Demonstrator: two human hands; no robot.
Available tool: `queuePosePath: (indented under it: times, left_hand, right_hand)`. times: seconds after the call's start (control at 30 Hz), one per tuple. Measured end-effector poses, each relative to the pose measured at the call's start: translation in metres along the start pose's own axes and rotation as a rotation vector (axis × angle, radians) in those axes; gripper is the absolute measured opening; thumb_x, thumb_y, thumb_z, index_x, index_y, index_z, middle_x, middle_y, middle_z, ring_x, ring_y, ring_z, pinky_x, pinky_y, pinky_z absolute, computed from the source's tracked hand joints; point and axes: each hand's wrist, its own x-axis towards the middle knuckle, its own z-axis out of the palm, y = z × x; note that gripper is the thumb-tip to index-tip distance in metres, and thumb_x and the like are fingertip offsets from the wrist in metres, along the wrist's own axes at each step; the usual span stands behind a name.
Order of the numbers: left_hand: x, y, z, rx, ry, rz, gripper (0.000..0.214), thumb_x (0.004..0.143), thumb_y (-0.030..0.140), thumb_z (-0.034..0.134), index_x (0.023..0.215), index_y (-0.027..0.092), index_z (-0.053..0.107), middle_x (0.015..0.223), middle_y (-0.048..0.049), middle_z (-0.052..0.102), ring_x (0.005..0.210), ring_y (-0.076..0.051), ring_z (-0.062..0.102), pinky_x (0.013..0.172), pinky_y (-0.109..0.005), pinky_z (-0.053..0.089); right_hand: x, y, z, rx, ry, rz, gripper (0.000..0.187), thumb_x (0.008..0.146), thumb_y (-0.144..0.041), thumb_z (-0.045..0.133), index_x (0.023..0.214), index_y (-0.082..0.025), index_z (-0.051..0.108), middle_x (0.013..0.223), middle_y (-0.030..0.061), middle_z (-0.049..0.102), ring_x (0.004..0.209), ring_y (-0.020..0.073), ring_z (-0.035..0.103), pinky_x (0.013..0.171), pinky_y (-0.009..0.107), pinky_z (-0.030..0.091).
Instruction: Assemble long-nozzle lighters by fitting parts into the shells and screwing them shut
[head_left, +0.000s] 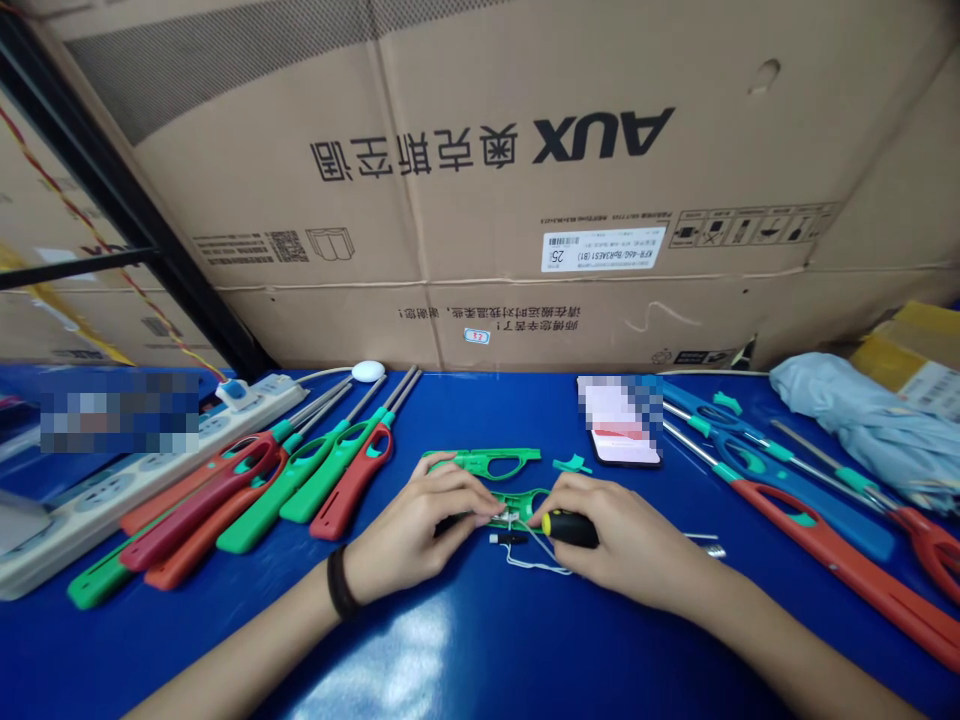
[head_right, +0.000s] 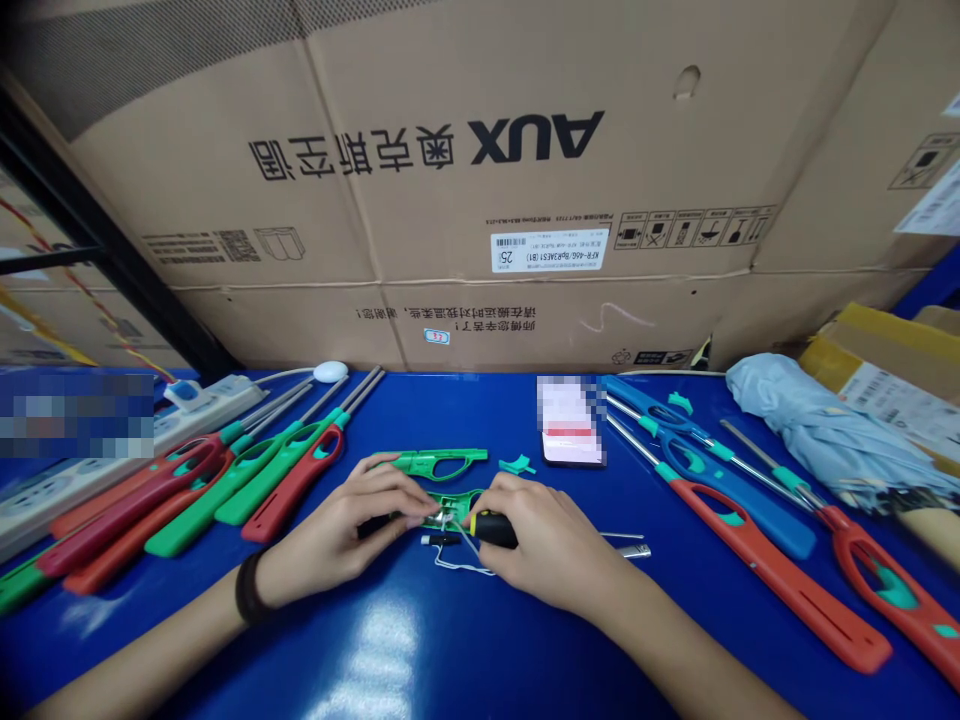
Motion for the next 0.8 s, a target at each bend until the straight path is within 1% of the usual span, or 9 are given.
queuePosePath:
  times: [0.13,0.23,0.37,0.47,0.63,0.8]
  left_hand:
    - [0.0012,0.0012,-0.0009,0.004,-0.015,-0.040,0.016,0.091,0.015,0.055,0.096,0.025,0.066,0.098,0.0010,0.070,0.093,-0.014,0.062,0.102,-0.039,0.026]
    - [-0.0002,0.0001,-0.0010,0.023,-0.030,-0.051,0.018,0.091,0.015,0.054,0.098,0.026,0.066,0.099,0.0013,0.070,0.094,-0.015,0.062,0.103,-0.041,0.024]
    - [-0.0031,-0.0035,-0.0015,0.019,-0.023,-0.040,0.018,0.091,0.017,0.055,0.103,0.027,0.064,0.100,0.0017,0.069,0.095,-0.014,0.062,0.104,-0.040,0.025]
    - [-0.0032,-0.0053,-0.0037,0.033,-0.003,-0.008,0.021,0.091,0.016,0.054,0.106,0.028,0.063,0.100,0.0015,0.069,0.096,-0.014,0.062,0.106,-0.042,0.023]
    - [-0.0014,-0.0037,-0.0084,0.074,0.068,0.029,0.024,0.091,0.014,0.052,0.108,0.027,0.063,0.101,0.0003,0.070,0.095,-0.015,0.064,0.110,-0.044,0.020]
    - [-0.0021,-0.0059,-0.0082,0.010,0.071,-0.005,0.021,0.091,0.019,0.055,0.109,0.026,0.063,0.103,-0.0005,0.070,0.097,-0.016,0.065,0.107,-0.042,0.027]
  right_hand:
    - [0.0015,0.0004,0.0015,0.007,0.002,0.016,0.023,0.074,-0.014,0.057,0.090,-0.026,0.068,0.092,-0.0001,0.063,0.080,0.0179,0.061,0.071,0.028,0.044]
    - [0.0027,0.0006,0.0019,0.018,0.002,0.027,0.022,0.074,-0.015,0.058,0.090,-0.025,0.067,0.093,0.0000,0.064,0.083,0.0187,0.061,0.072,0.028,0.045]
    - [0.0020,0.0004,0.0014,0.020,0.000,0.021,0.021,0.074,-0.014,0.058,0.089,-0.025,0.068,0.092,0.0000,0.064,0.082,0.0183,0.061,0.073,0.028,0.045]
    - [0.0012,0.0012,0.0011,0.025,0.003,0.015,0.022,0.074,-0.013,0.057,0.089,-0.026,0.068,0.092,-0.0005,0.064,0.082,0.0181,0.062,0.073,0.028,0.045]
    - [0.0015,0.0036,0.0009,0.039,0.002,0.001,0.020,0.075,-0.016,0.057,0.089,-0.025,0.067,0.093,-0.0002,0.064,0.083,0.0185,0.061,0.073,0.028,0.045]
    - [0.0011,0.0045,0.0009,0.046,0.004,-0.009,0.020,0.075,-0.015,0.057,0.088,-0.026,0.068,0.091,0.0001,0.063,0.080,0.0176,0.061,0.072,0.028,0.045]
